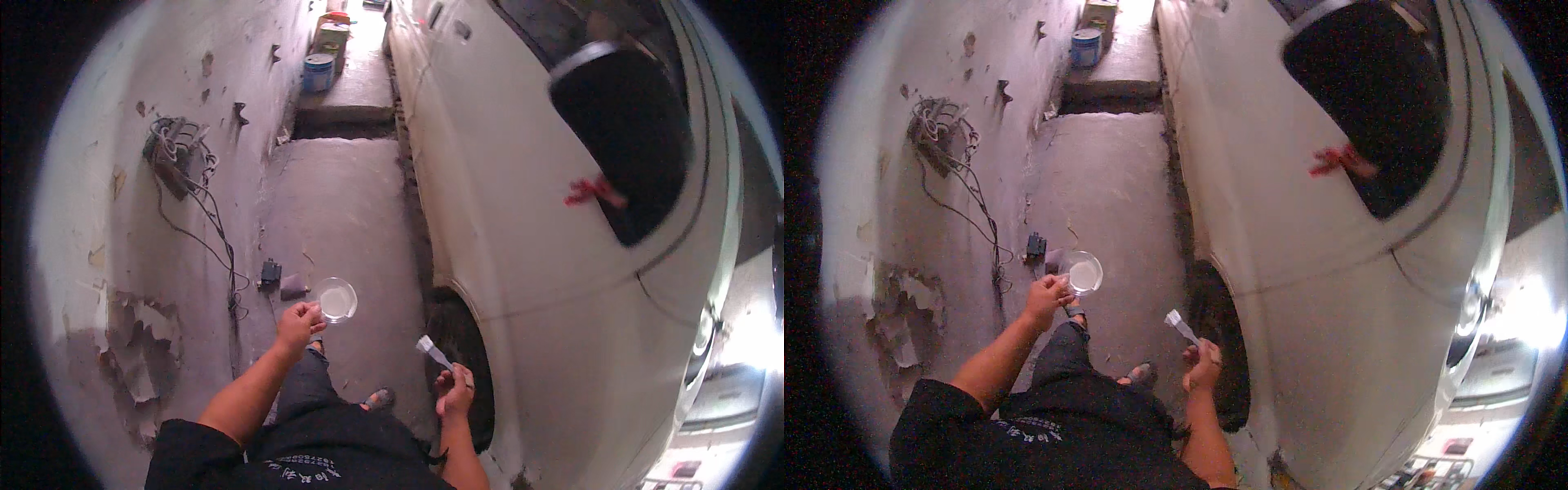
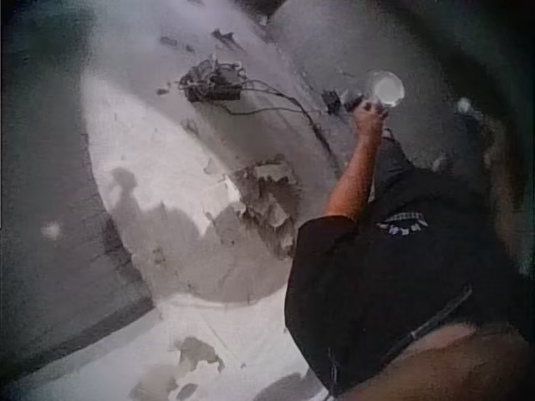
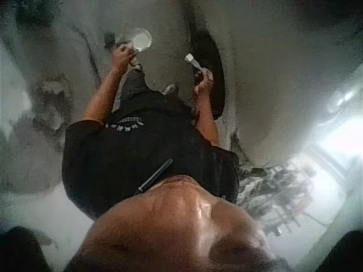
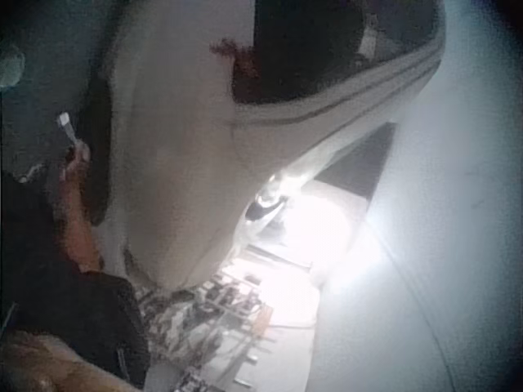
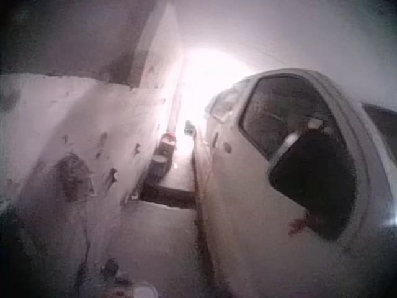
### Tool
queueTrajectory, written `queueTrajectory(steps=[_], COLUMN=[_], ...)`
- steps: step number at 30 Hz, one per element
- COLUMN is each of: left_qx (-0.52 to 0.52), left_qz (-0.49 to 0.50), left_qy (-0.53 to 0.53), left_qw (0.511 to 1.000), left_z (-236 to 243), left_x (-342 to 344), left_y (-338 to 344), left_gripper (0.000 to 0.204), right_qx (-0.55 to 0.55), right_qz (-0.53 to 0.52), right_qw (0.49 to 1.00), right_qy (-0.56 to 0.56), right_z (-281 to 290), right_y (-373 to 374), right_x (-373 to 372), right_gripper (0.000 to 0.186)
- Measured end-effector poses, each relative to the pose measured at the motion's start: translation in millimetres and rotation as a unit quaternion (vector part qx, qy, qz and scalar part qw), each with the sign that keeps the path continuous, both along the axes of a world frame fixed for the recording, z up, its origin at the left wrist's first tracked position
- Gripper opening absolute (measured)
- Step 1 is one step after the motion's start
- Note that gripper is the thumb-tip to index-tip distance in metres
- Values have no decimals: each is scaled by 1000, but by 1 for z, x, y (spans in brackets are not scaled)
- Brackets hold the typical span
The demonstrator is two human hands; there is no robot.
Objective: The person applies white body filler to a damaged white van, spreading it across the front bumper and side fender with a spatula and a brush while taking more filler from a cup.
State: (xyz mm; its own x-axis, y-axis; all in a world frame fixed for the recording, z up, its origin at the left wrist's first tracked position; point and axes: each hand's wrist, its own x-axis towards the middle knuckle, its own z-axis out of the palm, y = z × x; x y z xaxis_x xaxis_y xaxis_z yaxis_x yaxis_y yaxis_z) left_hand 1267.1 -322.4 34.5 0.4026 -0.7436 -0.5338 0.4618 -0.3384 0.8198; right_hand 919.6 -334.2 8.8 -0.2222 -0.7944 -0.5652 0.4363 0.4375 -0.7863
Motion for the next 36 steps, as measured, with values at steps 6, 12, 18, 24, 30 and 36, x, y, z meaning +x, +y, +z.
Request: queueTrajectory(steps=[6,12,18,24,30,36], left_qx=[6,15,0,-11,16,-6], left_qz=[-38,-69,-23,8,40,82], left_qy=[19,31,42,40,-6,-23], left_qw=[999,997,999,999,999,996], left_z=[-45,-50,-40,-42,-81,-72], left_x=[108,251,318,343,365,394], left_y=[-18,-69,-127,-219,-343,-428], left_gripper=[16,16,12,10,16,12], right_qx=[-4,-16,-2,-16,-54,-84], right_qz=[-80,-165,-181,-220,-198,-90], right_qw=[996,982,977,970,975,982], right_qy=[47,86,114,102,86,144], right_z=[2,36,50,27,-18,-3], right_y=[-5,-29,-66,-157,-316,-444], right_x=[77,201,254,267,279,317], right_gripper=[16,16,12,10,15,15])
